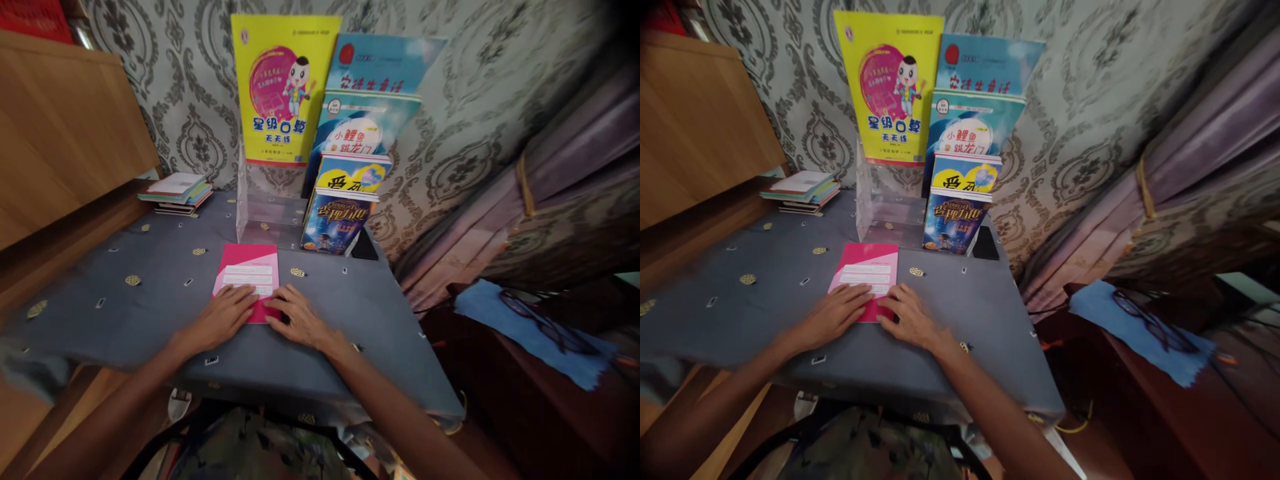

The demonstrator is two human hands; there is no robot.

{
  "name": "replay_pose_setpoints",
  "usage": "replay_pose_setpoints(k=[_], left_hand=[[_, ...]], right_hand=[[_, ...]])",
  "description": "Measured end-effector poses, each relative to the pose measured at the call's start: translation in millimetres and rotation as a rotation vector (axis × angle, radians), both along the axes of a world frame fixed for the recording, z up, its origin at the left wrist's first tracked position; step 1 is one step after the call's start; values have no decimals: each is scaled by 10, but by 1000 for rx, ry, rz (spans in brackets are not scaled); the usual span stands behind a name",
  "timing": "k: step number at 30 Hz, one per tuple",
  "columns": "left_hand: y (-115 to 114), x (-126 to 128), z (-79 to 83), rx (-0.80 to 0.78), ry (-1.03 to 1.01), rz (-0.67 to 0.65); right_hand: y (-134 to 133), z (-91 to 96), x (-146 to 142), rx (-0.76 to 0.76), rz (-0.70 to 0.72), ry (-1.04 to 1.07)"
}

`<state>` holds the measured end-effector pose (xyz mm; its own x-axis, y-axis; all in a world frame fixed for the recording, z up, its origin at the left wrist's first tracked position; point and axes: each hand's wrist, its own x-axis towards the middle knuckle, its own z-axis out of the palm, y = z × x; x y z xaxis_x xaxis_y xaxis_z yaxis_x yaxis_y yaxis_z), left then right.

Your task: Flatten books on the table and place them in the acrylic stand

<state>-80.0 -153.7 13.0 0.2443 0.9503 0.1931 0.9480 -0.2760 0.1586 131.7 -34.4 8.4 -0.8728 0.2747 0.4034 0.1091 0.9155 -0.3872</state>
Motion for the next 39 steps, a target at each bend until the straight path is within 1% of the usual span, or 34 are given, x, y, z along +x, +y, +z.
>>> replay_pose_setpoints(k=[4, 11, 14, 17, 19, 22, 27, 29, 32, 36, 39], left_hand=[[369, -52, 39, -47, -11, -43], [1068, -51, 13, -91, 21, -20], [1277, -64, -16, -82, 19, 0], [1397, -77, -25, -80, 12, 21], [1425, -79, -25, -77, 2, 30], [1409, -75, -35, -75, -5, 38], [1329, -150, -96, -78, -54, -2], [1287, -243, -121, -55, -78, -3], [1186, -452, -137, -15, -87, 25], [978, -773, -116, -1, -74, 112], [828, -933, -113, -21, -75, 169]], right_hand=[[5, -8, -10, 4, 5, 20], [1, 9, -13, 8, 10, 9], [-2, 8, -7, 17, 3, 3], [-4, 4, -1, 11, -1, 5], [-4, 3, 1, 6, -3, 10], [-2, 3, 0, 4, -7, 21], [6, -11, -1, 8, -1, 19], [8, -19, -3, 6, -8, 23], [12, -28, -7, -4, -2, 36], [21, -27, -7, -21, 12, 44], [19, 10, -13, -11, -14, 15]])
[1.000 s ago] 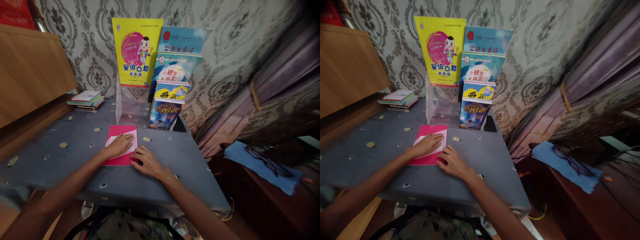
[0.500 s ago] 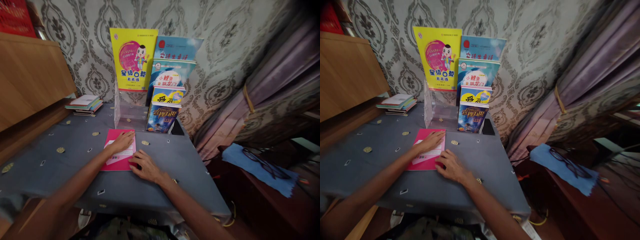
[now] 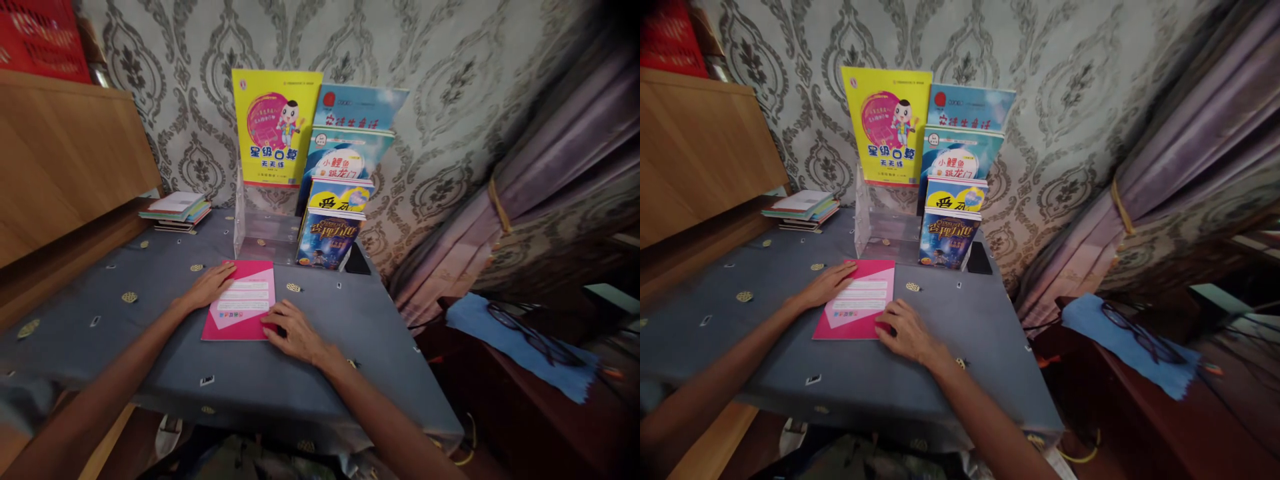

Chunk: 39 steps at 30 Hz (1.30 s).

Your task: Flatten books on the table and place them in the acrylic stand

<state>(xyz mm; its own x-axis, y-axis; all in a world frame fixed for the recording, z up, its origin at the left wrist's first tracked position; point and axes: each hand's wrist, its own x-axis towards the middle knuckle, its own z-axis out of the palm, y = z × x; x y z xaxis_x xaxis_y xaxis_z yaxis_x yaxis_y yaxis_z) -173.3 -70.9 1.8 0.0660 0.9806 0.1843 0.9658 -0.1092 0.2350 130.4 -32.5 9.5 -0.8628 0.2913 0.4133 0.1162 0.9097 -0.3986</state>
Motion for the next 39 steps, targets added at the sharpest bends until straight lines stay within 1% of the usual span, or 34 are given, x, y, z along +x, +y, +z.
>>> replay_pose_setpoints(k=[3, 6, 8, 10, 14, 18, 20, 22, 26, 29, 34, 39], left_hand=[[-79, -47, -28, 2, 6, 38], [-89, -25, -59, 10, 20, 53], [-81, -4, -68, 22, 23, 52], [-76, 9, -70, 30, 26, 50], [-76, 13, -78, 36, 37, 61], [-65, 5, -100, 15, 40, 83], [-59, 7, -107, 0, 44, 104], [-59, 17, -107, 3, 52, 111], [-95, 76, -102, 8, 70, 113], [-176, 155, -117, 16, 78, 126], [-400, 296, -159, 42, 91, 99], [-635, 431, -153, 50, 114, 54]], right_hand=[[-22, 71, -51, 45, -40, -55], [-51, 110, -175, 78, 29, -138], [-48, 86, -291, 90, 77, -208], [-7, 34, -417, 90, 73, -266], [204, -40, -649, 43, -6, -321], [439, -14, -799, 13, -167, -372], [498, -5, -836, 20, -238, -371], [510, -14, -850, 34, -271, -361], [439, -52, -812, 72, -276, -353], [343, -66, -735, 110, -274, -346], [114, -58, -565, 133, -277, -335], [-194, -21, -390, 114, -310, -335]])
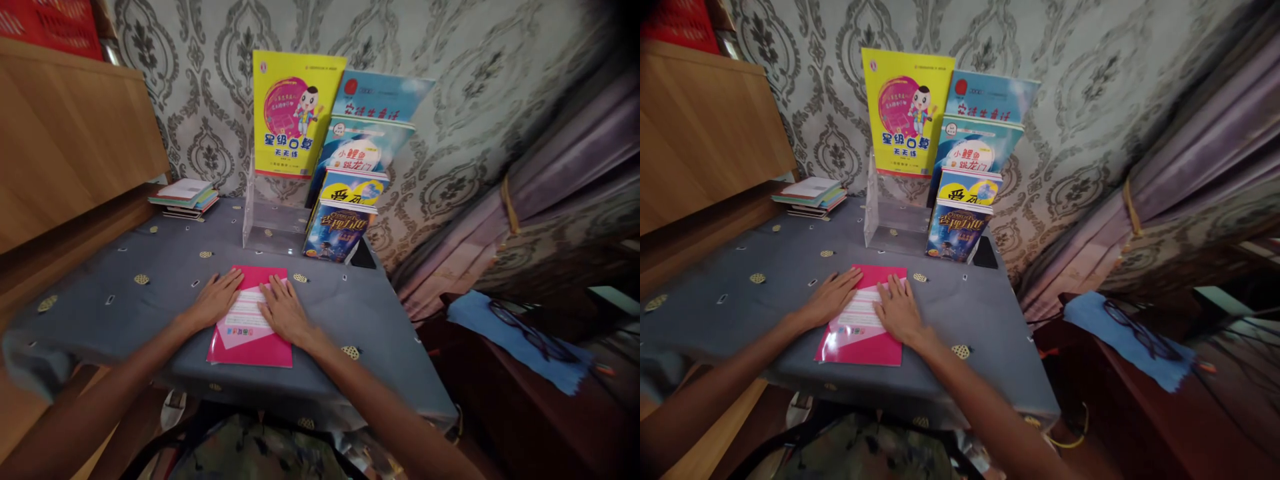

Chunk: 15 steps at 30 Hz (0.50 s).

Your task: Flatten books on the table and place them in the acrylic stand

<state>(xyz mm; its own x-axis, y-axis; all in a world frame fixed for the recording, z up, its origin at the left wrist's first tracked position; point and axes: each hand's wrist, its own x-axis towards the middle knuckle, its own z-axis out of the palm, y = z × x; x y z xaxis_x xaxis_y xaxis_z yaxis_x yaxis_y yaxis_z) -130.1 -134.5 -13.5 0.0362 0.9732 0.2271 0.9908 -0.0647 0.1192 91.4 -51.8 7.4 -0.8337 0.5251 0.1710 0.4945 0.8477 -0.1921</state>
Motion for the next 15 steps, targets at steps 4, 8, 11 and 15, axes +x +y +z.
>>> replay_pose_setpoints(k=[4, 8, 11, 15], left_hand=[[-193, 124, 9, 32, 18, -52], [-393, 229, -12, 87, 41, -82], [-563, 265, -28, 104, 58, -130], [-855, 250, 38, 100, 85, -312]], right_hand=[[-244, 21, 147, 6, -18, 21], [-453, -4, 288, 15, -16, 37], [-575, -31, 375, 9, -23, 50], [-649, -31, 439, -13, -34, 72]])
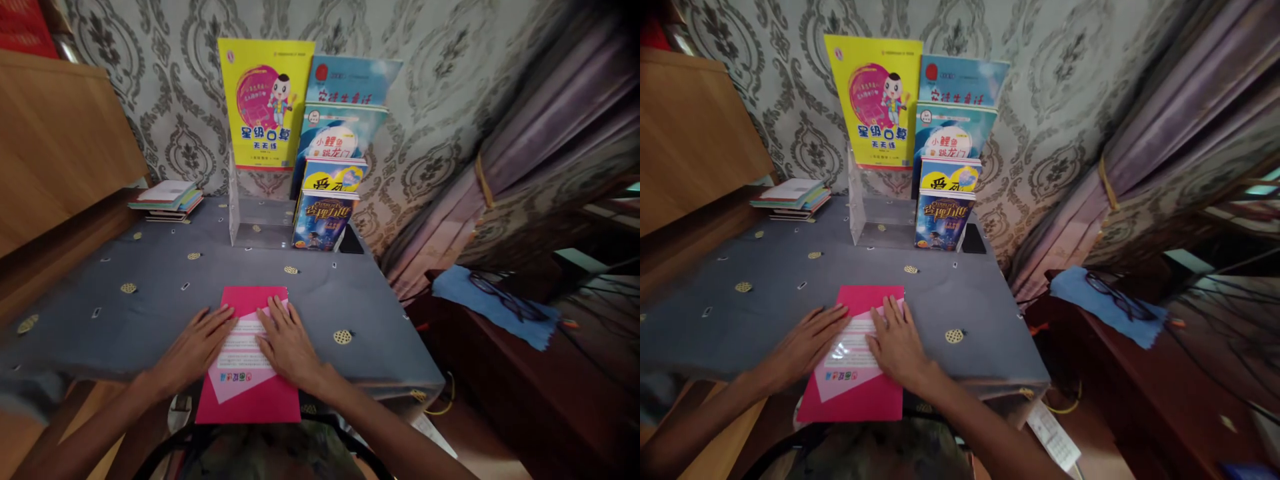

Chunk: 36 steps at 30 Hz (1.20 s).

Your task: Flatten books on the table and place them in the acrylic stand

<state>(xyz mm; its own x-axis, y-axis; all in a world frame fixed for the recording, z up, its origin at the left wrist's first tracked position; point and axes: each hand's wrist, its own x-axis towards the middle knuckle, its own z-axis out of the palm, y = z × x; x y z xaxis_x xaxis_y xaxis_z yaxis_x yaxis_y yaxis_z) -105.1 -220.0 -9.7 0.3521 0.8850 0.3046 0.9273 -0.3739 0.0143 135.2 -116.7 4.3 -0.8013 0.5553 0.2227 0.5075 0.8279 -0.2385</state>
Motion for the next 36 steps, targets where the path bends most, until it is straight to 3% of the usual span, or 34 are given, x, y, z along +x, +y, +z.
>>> replay_pose_setpoints(k=[4, 8, 15, 19, 24, 29, 33, 36], left_hand=[[-314, -32, 204, -61, 7, -127], [-514, -26, 354, -179, -3, -126], [-497, -9, 187, -177, -19, -121], [-468, -32, 92, -123, -66, -111], [-434, -37, 223, -149, -260, -55], [-210, 78, 490, -117, -720, 79], [226, 234, 653, 23, -1087, 276], [602, 294, 697, 148, -1357, 298]], right_hand=[[-15, 33, 48, -30, 19, 17], [-56, 36, 213, -62, 88, 55], [-140, 81, 809, -120, 279, 119], [-181, 116, 1032, -163, 322, 99], [-146, 85, 1030, -174, 325, 164], [24, 275, 870, -278, 261, 379], [260, 491, 579, -323, 47, 587], [469, 574, 300, -366, -32, 781]])
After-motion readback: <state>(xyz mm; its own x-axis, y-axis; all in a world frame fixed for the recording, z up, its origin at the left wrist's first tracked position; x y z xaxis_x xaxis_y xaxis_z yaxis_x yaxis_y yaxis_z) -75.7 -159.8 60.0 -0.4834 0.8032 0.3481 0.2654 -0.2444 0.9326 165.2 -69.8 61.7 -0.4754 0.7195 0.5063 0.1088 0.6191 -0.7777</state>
